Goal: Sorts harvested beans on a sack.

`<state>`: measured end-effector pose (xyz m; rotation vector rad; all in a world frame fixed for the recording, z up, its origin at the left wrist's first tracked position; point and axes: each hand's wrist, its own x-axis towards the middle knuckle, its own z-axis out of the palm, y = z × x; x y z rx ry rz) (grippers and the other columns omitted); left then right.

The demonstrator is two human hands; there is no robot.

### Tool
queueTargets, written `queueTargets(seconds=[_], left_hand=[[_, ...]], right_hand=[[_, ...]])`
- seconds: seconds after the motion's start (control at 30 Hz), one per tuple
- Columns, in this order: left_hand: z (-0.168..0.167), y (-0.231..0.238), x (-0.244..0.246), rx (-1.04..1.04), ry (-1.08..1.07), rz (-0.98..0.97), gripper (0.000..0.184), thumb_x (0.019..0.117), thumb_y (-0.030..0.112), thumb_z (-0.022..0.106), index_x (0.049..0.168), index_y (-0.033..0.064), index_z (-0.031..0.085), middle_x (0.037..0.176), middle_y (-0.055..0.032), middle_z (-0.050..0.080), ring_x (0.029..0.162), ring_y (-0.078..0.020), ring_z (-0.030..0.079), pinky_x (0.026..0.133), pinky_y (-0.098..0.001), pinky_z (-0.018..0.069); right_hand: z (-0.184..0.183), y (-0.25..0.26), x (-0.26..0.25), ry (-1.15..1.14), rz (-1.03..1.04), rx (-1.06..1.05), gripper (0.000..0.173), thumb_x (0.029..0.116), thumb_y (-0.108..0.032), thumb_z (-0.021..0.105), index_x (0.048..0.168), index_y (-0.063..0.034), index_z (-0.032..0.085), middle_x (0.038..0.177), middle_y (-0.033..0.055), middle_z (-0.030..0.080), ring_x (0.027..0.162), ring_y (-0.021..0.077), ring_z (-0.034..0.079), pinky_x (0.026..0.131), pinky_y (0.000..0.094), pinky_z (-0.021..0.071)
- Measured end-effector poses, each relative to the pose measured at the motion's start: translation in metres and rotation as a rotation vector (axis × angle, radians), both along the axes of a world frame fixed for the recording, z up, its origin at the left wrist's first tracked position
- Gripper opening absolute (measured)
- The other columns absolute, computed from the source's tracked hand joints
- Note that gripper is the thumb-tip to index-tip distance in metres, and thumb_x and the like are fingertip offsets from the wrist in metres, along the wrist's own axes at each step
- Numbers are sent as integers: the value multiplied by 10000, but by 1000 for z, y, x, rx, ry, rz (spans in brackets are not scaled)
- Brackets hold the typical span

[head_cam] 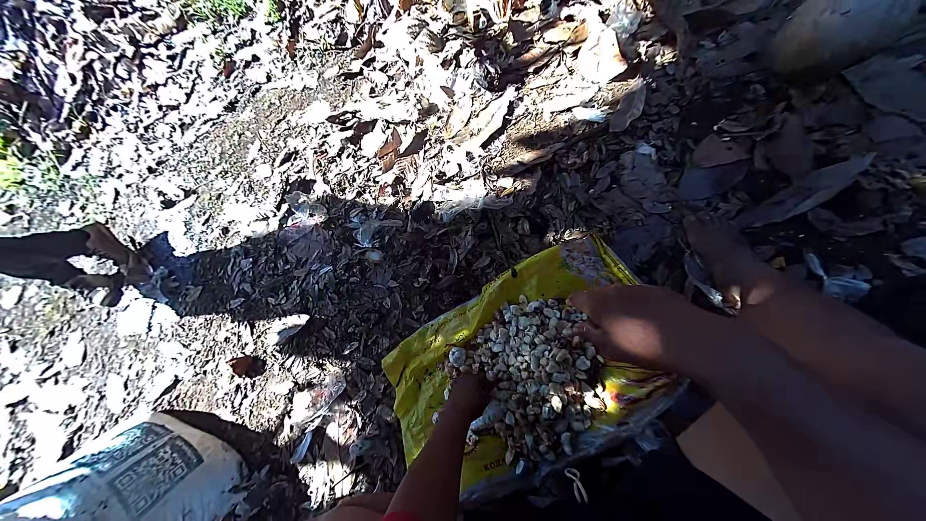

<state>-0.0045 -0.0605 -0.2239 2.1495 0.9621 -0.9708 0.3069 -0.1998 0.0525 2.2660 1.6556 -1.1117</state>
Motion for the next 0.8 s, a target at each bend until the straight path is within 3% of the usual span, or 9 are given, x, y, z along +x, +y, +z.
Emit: queueTargets(seconds=[0.23,0.33,0.43,0.53,0.63,0.7,0.73,0.77,0.8], left_hand=[[-1,-18,8,36,134,-131,326,1020,311,522,1154,87,717,1222,-182,690,1171,-391,650,944,-642,527],[14,4,16,-69,1,-189,312,999,312,560,1057,54,725,1078,-187,714,1056,-378,682,905,-636,528],[79,40,46,-173,-169,-152,242,957,297,652,1015,79,741,923,-109,723,885,-270,694,832,-555,547],[196,74,74,-208,-482,26,181,976,247,668,1040,90,731,921,-23,721,836,-134,682,805,-389,574],[288,107,58,-419,-1156,358,132,946,165,704,1043,80,733,983,-59,729,855,-153,699,793,-326,608],[303,132,43,-684,-1563,525,143,945,233,698,1067,159,709,1039,-29,704,893,-148,686,780,-307,593],[298,144,40,-790,-1655,627,212,942,276,690,1136,193,716,1127,-18,714,980,-156,698,845,-321,595],[286,157,38,-827,-1668,696,341,970,323,663,1297,227,662,1302,-27,682,1134,-196,680,946,-383,578],[271,171,40,-785,-1596,716,523,1025,389,577,1525,305,453,1529,6,530,1344,-210,567,1076,-456,504]], right_hand=[[-2,0,0,0,4,-12,458,1067,-443,476,1374,-116,566,1244,161,659,1189,375,638,937,609,524],[-1,0,1,4,1,-13,470,1070,-452,471,1387,-118,561,1247,157,661,1199,372,635,947,609,520],[0,0,0,11,-1,2,468,1068,-449,478,1385,-115,565,1234,165,666,1187,382,638,940,628,517],[-1,-2,0,7,5,22,442,1063,-439,494,1345,-110,581,1197,164,673,1147,389,653,909,631,527],[-2,-3,0,4,15,31,442,1060,-446,495,1332,-109,587,1196,159,674,1142,381,656,909,624,528],[-1,-4,2,3,11,23,453,1059,-463,496,1332,-112,586,1198,157,674,1152,375,652,922,618,526],[-1,-4,3,8,5,22,456,1059,-464,500,1335,-111,586,1200,160,673,1159,376,649,927,618,524],[-2,-5,3,12,-3,16,464,1059,-461,501,1356,-113,582,1217,161,672,1174,378,644,939,624,519],[-3,-5,3,16,-8,11,466,1059,-453,501,1370,-115,577,1229,163,671,1184,381,640,945,629,515]])
